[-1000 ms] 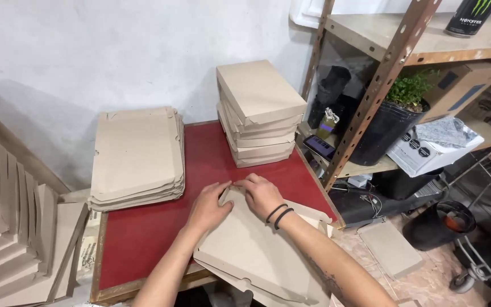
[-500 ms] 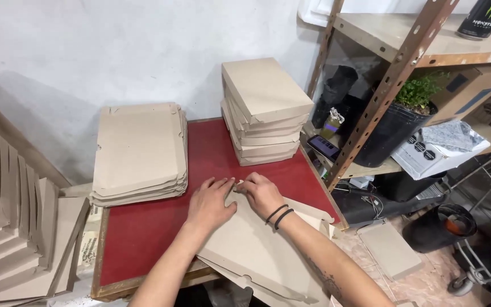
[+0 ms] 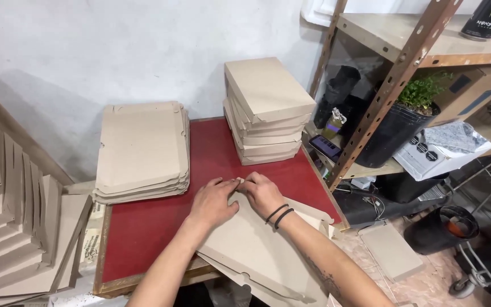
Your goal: The person assembles flat-packed cardboard boxes by folding the side flaps and tucking the tabs into slots to form rectangular containers. The person repeats this process for multiple boxes, stacking the finished ones on the table.
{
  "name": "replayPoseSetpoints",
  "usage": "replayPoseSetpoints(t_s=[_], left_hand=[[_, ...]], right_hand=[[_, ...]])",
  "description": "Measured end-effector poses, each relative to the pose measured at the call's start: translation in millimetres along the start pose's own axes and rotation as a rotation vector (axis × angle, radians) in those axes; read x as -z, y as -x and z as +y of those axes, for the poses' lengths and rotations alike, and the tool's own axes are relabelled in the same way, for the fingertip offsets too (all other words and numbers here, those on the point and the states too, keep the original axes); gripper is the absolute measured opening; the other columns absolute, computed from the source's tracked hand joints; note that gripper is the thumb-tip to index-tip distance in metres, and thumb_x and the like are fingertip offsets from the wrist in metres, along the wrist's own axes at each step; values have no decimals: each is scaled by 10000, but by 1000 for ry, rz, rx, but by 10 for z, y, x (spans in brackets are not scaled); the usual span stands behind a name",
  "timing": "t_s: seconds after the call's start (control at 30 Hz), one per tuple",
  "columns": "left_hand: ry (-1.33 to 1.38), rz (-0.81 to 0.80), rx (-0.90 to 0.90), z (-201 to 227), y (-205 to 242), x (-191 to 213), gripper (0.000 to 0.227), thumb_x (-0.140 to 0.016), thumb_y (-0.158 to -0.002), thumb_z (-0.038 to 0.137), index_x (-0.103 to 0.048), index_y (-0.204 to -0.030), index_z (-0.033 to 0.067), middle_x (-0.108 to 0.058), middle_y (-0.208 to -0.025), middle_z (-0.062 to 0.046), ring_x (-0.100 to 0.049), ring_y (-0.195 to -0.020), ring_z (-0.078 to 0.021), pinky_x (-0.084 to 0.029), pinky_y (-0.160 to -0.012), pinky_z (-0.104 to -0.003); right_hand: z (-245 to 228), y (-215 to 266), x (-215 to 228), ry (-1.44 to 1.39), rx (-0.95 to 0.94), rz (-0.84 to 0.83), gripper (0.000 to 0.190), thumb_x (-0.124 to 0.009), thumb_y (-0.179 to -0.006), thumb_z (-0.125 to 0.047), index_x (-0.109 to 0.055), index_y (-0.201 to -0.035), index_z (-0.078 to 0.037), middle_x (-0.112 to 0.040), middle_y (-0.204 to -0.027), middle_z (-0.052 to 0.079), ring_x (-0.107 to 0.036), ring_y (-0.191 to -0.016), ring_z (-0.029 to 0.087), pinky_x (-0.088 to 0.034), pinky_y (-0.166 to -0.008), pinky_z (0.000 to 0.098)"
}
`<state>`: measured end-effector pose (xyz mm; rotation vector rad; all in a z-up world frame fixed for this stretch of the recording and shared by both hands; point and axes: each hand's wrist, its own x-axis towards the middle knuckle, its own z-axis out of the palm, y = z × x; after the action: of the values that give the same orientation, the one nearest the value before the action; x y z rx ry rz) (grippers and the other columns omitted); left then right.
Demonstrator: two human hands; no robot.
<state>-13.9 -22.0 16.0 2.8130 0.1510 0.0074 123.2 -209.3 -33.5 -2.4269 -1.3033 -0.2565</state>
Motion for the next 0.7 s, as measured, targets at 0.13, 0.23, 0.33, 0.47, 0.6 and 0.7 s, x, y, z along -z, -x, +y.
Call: replayPoseSetpoints(t_s=[0.13,0.23,0.33,0.47,0.6,0.7], left_hand=[[-21,3,64,-7,76,36,930,-653,-1043,625,-508,-1872,229,-544,-1913,-28,-407,-1809,-339,-458,-1401,-604],[-62,-18,89,-6,170,72,977,-561,-1081,714,-516,-1854,119,-404,-1994,-103,-272,-1861,-416,-382,-1456,-626],[-135,-17,75,-8,221,48,954,-495,-1134,703,-466,-1882,111,-359,-2010,-125,-213,-1872,-447,-236,-1500,-672],[-184,9,78,-81,189,-40,967,-457,-1118,765,-460,-1886,176,-345,-2008,-106,-195,-1873,-434,-217,-1509,-661],[-162,130,54,-119,188,-112,903,-557,-1108,726,-613,-1789,135,-473,-1947,-115,-302,-1847,-419,-324,-1486,-622],[-167,333,-73,-273,109,-367,695,-688,-1096,590,-799,-1598,124,-664,-1796,-94,-477,-1758,-393,-458,-1418,-595]], right_hand=[[56,45,-49,-48,-24,23,184,-739,-1149,-157,-842,-1286,-225,-765,-1304,7,-804,-1268,257,-725,-1057,419],[146,78,-94,41,-7,34,226,-688,-1160,-206,-833,-1321,-269,-766,-1346,-26,-766,-1360,242,-689,-1112,418],[39,192,47,183,12,-4,365,-602,-1203,-287,-803,-1507,-292,-788,-1444,-11,-698,-1496,265,-587,-1208,454],[-362,359,356,373,-87,-140,555,-534,-1237,-421,-640,-1750,-239,-644,-1765,41,-468,-1729,400,-401,-1369,607],[-468,583,460,245,-49,-300,669,-493,-1243,-539,-558,-1817,-200,-482,-1920,78,-272,-1828,487,-296,-1446,686],[-260,669,329,120,-57,-301,719,-480,-1223,-607,-506,-1844,-246,-432,-1959,39,-273,-1833,472,-252,-1472,697]])
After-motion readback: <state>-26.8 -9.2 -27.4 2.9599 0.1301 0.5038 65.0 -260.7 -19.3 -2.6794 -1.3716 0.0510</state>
